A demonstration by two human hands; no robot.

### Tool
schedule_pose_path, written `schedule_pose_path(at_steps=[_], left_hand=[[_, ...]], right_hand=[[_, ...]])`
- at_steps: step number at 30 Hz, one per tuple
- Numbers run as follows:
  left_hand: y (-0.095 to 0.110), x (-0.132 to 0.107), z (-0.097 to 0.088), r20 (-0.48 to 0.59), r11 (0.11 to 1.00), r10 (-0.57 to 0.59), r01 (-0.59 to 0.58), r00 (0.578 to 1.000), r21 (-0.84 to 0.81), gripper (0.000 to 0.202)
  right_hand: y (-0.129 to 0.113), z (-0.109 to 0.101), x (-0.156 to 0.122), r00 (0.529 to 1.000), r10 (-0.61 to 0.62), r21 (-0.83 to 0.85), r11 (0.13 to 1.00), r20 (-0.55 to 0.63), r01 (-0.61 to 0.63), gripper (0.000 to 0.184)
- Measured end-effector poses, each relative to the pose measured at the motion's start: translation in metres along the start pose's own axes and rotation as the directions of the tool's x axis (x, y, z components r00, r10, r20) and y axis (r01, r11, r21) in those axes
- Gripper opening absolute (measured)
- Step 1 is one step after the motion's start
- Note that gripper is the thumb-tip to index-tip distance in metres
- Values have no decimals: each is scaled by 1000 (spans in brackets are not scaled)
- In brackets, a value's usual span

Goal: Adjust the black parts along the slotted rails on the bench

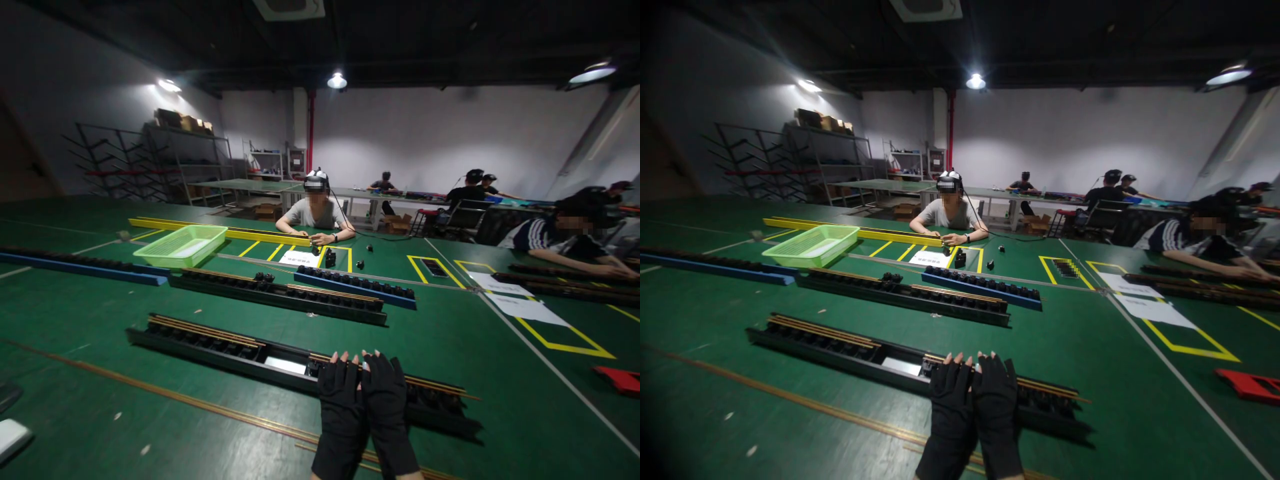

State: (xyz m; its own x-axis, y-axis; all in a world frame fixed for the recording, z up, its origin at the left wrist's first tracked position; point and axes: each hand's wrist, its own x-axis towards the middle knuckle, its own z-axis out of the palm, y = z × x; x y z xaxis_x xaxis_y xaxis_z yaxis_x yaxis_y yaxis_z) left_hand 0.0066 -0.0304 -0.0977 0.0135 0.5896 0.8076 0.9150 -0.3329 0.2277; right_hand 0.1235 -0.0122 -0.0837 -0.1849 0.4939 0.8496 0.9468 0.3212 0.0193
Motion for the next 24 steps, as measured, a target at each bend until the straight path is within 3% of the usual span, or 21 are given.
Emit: schedule_pose_path(at_steps=[12,24], left_hand=[[3,2,2,-32,1000,-9,8,999,-23,39],[3,-1,2,-14,999,-29,29,999,-21,39]], right_hand=[[-7,-12,5,998,51,7,999,23,-51,31],[-5,-8,-2,997,72,32,997,-1,-72,28]])
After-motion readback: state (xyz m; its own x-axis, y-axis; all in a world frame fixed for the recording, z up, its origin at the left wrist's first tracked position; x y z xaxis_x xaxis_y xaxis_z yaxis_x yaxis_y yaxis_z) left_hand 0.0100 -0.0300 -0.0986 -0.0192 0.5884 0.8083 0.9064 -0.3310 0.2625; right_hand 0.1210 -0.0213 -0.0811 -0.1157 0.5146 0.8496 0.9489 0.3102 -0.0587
